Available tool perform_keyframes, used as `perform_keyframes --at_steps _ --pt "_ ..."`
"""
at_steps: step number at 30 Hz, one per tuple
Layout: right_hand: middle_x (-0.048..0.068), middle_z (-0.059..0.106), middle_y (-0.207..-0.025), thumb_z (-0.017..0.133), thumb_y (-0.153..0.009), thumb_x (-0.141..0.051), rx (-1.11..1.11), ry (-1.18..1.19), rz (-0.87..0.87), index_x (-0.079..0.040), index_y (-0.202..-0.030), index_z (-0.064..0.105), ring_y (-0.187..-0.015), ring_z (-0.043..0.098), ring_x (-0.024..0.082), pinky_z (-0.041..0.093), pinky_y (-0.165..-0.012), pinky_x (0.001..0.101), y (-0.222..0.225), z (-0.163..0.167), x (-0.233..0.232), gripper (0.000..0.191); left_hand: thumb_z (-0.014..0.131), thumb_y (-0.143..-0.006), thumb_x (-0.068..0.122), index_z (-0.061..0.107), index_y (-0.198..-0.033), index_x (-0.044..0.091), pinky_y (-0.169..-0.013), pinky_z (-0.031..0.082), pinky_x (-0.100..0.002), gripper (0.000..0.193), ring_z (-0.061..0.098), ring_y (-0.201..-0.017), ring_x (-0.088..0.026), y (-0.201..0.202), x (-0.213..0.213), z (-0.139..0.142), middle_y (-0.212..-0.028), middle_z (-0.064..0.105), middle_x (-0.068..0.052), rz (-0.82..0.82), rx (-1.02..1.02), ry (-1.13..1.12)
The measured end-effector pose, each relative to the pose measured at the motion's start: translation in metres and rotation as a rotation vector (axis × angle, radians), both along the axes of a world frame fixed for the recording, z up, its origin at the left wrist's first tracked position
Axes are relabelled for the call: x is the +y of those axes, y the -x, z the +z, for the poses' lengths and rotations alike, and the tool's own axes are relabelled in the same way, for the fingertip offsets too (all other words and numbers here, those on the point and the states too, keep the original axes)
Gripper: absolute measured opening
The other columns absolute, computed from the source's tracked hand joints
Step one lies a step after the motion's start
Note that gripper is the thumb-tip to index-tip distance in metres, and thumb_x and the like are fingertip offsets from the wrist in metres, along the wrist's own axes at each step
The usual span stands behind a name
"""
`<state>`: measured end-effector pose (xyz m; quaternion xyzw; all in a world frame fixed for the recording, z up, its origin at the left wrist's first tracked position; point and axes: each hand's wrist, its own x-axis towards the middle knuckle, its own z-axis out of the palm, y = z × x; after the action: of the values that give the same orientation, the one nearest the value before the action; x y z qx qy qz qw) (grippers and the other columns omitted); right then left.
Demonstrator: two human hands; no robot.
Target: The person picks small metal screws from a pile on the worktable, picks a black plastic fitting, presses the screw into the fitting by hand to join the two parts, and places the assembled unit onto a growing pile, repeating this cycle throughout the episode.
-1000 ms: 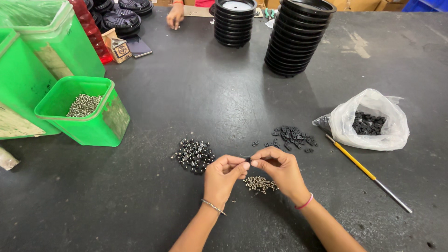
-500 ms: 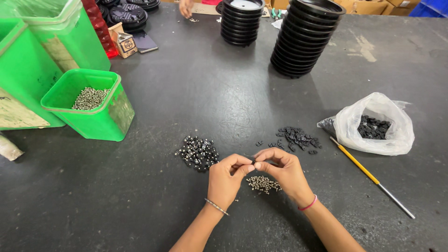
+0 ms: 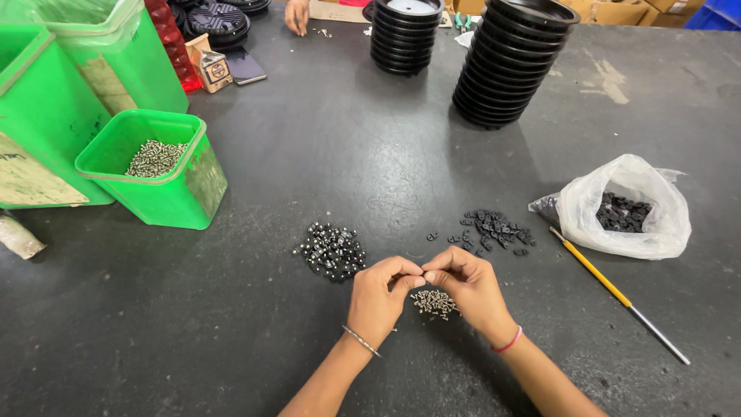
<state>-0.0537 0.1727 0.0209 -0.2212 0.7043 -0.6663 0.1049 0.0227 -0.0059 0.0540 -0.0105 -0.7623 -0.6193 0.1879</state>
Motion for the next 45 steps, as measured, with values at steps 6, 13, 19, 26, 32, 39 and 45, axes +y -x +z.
perform_keyframes --at_steps 6,13,19,26,32,39,45 --pt "-0.001 0.074 -0.105 0.072 -0.082 -0.004 -0.131 -0.151 0.079 -0.012 -0.115 0.068 -0.098 0.070 0.007 0.058 -0.084 0.0265 0.000 0.040 0.011 0.033 0.074 -0.085 0.007 0.070 -0.092 0.004 -0.074 0.056 -0.038 0.009 0.071 -0.084 -0.029 0.004 -0.018 0.000 -0.090 0.073 -0.010 0.148 0.171 0.290" --pt "0.008 0.068 -0.101 0.090 -0.070 -0.021 0.226 -0.839 0.246 -0.009 -0.113 0.069 -0.087 0.071 0.020 0.057 -0.078 0.0341 0.013 0.074 0.048 0.049 0.083 -0.073 0.011 0.070 -0.100 0.009 -0.071 0.054 -0.040 0.030 0.065 -0.082 -0.030 0.005 -0.051 0.009 -0.098 0.066 -0.008 0.373 -0.045 0.506" --pt "0.009 0.063 -0.104 0.096 -0.056 -0.014 0.121 -0.955 0.217 -0.012 -0.117 0.056 -0.092 0.067 0.023 0.055 -0.080 0.0354 0.002 0.066 0.051 0.073 0.094 -0.052 0.009 0.066 -0.115 0.011 -0.069 0.057 -0.035 0.069 0.066 -0.074 -0.022 0.003 -0.007 -0.003 -0.097 0.062 -0.006 -0.132 -0.374 0.274" --pt "0.008 0.065 -0.088 0.091 -0.062 -0.008 0.184 -0.794 0.167 -0.009 -0.106 0.061 -0.084 0.067 0.025 0.055 -0.074 0.0375 -0.001 0.050 0.036 0.053 0.090 -0.063 0.008 0.070 -0.105 0.009 -0.071 0.058 -0.036 0.047 0.072 -0.077 -0.020 0.013 0.030 -0.025 -0.094 0.065 -0.006 -0.158 -0.296 0.329" --pt "0.007 0.066 -0.088 0.079 -0.074 -0.004 0.311 -0.632 0.057 -0.009 -0.098 0.070 -0.079 0.071 0.023 0.056 -0.073 0.0358 0.015 0.037 0.044 0.026 0.086 -0.071 0.008 0.071 -0.099 0.007 -0.071 0.057 -0.037 0.032 0.072 -0.077 -0.022 0.035 0.045 -0.033 -0.094 0.065 -0.008 -0.110 -0.191 0.332" --pt "0.008 0.069 -0.088 0.076 -0.081 -0.006 0.489 -0.637 -0.024 -0.008 -0.091 0.075 -0.085 0.070 0.028 0.054 -0.075 0.0374 0.029 0.036 0.059 0.010 0.083 -0.078 0.008 0.076 -0.089 0.008 -0.070 0.055 -0.040 0.014 0.069 -0.078 -0.028 0.045 0.060 -0.032 -0.089 0.066 -0.009 -0.018 -0.044 0.373" --pt "0.008 0.072 -0.093 0.075 -0.077 -0.005 0.460 -0.652 -0.038 -0.010 -0.093 0.077 -0.085 0.071 0.028 0.055 -0.074 0.0379 0.030 0.037 0.069 0.017 0.073 -0.082 -0.001 0.075 -0.105 0.007 -0.073 0.059 -0.031 0.024 0.075 -0.082 -0.020 0.024 0.046 -0.030 -0.094 0.071 -0.009 -0.123 -0.039 0.189"
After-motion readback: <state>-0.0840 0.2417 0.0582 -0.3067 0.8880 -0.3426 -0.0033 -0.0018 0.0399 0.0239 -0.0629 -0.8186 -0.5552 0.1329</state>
